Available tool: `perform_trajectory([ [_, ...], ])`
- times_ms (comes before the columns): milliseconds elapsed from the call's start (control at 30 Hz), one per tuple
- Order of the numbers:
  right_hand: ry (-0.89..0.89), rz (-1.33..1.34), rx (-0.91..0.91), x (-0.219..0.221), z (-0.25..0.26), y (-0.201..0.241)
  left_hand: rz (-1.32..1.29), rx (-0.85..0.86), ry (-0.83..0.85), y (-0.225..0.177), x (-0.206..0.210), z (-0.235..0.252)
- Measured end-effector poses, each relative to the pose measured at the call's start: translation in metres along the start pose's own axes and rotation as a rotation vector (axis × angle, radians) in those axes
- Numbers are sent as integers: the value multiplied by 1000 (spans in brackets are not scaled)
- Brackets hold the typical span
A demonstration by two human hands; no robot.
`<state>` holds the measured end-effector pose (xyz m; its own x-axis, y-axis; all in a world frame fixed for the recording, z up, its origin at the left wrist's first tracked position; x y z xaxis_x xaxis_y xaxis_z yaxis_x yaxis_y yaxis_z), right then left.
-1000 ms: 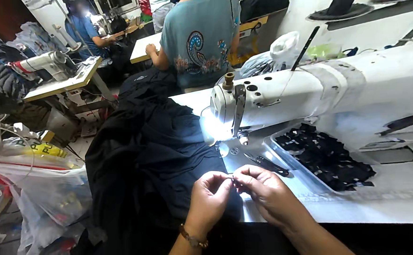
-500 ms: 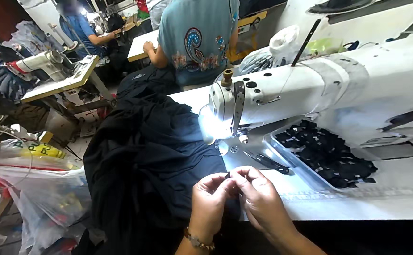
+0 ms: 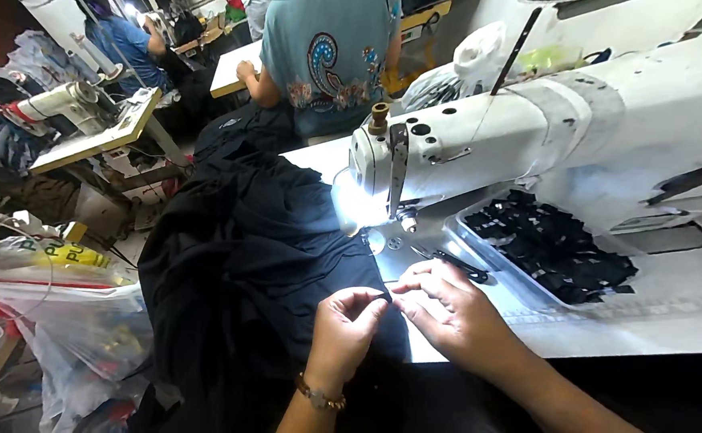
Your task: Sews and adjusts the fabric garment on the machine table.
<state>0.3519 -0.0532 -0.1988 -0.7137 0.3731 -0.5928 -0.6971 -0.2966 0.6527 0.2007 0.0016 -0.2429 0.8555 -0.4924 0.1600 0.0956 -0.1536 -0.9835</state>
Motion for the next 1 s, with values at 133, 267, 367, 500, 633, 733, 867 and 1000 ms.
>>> perform_trajectory([
  [133, 28, -53, -26, 0, 3, 1, 22, -17, 8, 1, -1, 0],
  [267, 50, -56, -47, 2, 5, 1, 65, -16, 24, 0, -2, 1],
  [367, 69, -41, -52, 4, 6, 1, 94, -8, 36, 0, -1, 1],
  [500, 98, 0, -53, 6, 6, -1, 97, -19, 51, 1, 0, 0],
  [633, 125, 119, 1, 8, 5, -7, 157, -28, 104, -3, 0, 2],
  [733, 137, 197, 115, 6, 12, -19, 427, 69, 129, -27, -3, 14],
  [867, 147, 284, 490, 3, 40, -51, 939, 473, 97, -38, 1, 50],
  [1000, 241, 475, 925, 30, 67, -78, 1275, 514, 152, -5, 8, 65],
])
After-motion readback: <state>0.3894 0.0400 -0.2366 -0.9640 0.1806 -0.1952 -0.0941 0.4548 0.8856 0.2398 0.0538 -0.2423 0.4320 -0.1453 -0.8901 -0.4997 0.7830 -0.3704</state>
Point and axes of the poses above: each hand's wrist, its own z-axis towards the middle knuckle, its own x-axis out of the palm, y = z × x, the point moved 7 cm from there along z, towards the middle knuckle, and after that the axes turned 4 degrees about y, right-handed, at the moved point
